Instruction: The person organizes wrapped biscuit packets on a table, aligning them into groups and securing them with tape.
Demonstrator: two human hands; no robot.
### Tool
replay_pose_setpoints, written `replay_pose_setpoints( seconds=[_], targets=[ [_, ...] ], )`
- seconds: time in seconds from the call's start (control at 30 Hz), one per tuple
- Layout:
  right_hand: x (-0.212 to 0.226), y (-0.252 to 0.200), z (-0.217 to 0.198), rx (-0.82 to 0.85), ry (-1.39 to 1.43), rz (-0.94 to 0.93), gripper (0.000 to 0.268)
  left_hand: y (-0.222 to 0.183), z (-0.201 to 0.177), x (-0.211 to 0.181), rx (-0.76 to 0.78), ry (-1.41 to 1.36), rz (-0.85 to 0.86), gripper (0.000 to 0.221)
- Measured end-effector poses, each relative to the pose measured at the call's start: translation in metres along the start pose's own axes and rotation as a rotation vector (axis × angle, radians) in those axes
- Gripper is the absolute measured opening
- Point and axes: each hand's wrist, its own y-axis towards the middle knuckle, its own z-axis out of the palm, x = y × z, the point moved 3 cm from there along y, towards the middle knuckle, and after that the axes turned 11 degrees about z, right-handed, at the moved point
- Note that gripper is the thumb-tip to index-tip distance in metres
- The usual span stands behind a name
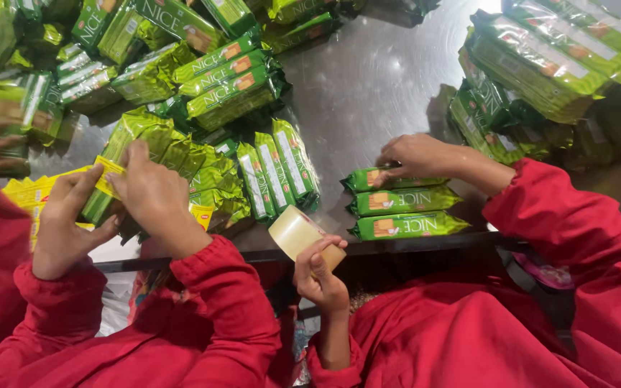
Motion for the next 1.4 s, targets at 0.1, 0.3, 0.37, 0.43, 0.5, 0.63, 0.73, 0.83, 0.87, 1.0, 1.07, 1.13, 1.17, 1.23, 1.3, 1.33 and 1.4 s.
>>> replay_pose_setpoints(
  seconds=[0.1, 0.3, 0.37, 0.43, 0.5, 0.63, 0.73, 0.83, 0.87, 1.0, 1.07, 1.13, 1.17, 1.23, 1.3, 1.33, 1.4],
  targets=[
    [0.007, -0.010, -0.010, 0.017, -0.093, -0.037, 0.075, -0.081, 0.073, -0.227, -0.172, -0.632, -0.348, 0.037],
    [0.007, -0.026, -0.006, 0.048, -0.182, -0.045, 0.093, -0.102, 0.090, -0.247, -0.297, -1.109, -0.864, 0.039],
    [0.002, -0.027, -0.003, 0.020, -0.167, -0.049, 0.092, -0.093, 0.086, -0.250, -0.201, -1.255, -0.944, 0.042],
    [0.002, -0.025, -0.003, 0.035, -0.148, -0.073, 0.090, -0.081, 0.080, -0.253, -0.158, -1.365, -1.014, 0.043],
    [0.006, -0.023, -0.010, 0.058, -0.153, -0.077, 0.090, -0.070, 0.078, -0.259, -0.108, -1.477, -1.080, 0.046],
    [0.032, -0.059, -0.043, -0.279, -0.018, -0.142, 0.091, -0.060, 0.079, -0.276, 0.068, -1.515, -1.159, 0.054],
    [0.064, -0.112, -0.051, -0.195, 0.379, -0.191, 0.066, -0.059, 0.081, -0.292, 0.165, -1.495, -1.198, 0.058],
    [0.108, -0.157, -0.037, -0.275, 0.626, -0.402, 0.056, -0.050, 0.085, -0.308, 0.213, -1.414, -1.021, 0.058],
    [0.116, -0.160, -0.027, -0.280, 0.598, -0.267, 0.044, -0.041, 0.085, -0.311, 0.204, -1.351, -0.842, 0.058],
    [0.087, -0.141, -0.021, -0.474, 0.648, -0.123, 0.018, -0.025, 0.075, -0.323, 0.181, -1.423, -0.910, 0.073],
    [0.052, -0.106, -0.028, -0.576, 0.698, -0.018, 0.018, -0.030, 0.072, -0.334, 0.281, -1.611, -1.130, 0.087],
    [0.017, -0.069, -0.034, -0.511, 0.682, 0.113, 0.020, -0.042, 0.077, -0.341, 0.306, -1.549, -1.210, 0.082],
    [0.003, -0.056, -0.037, -0.510, 0.682, 0.111, 0.020, -0.052, 0.082, -0.343, 0.329, -1.485, -1.283, 0.077],
    [-0.023, -0.035, -0.026, -0.295, 0.791, 0.263, 0.022, -0.072, 0.094, -0.346, 0.342, -1.502, -1.327, 0.067],
    [-0.031, -0.018, -0.007, -0.266, 0.709, 0.249, 0.021, -0.091, 0.112, -0.347, 0.350, -1.523, -1.368, 0.058],
    [-0.033, -0.012, 0.002, -0.237, 0.630, 0.240, 0.023, -0.099, 0.118, -0.347, 0.352, -1.543, -1.400, 0.055],
    [-0.045, -0.001, 0.014, -0.069, 0.641, 0.227, 0.026, -0.112, 0.124, -0.349, 0.343, -1.563, -1.430, 0.052]
  ],
)
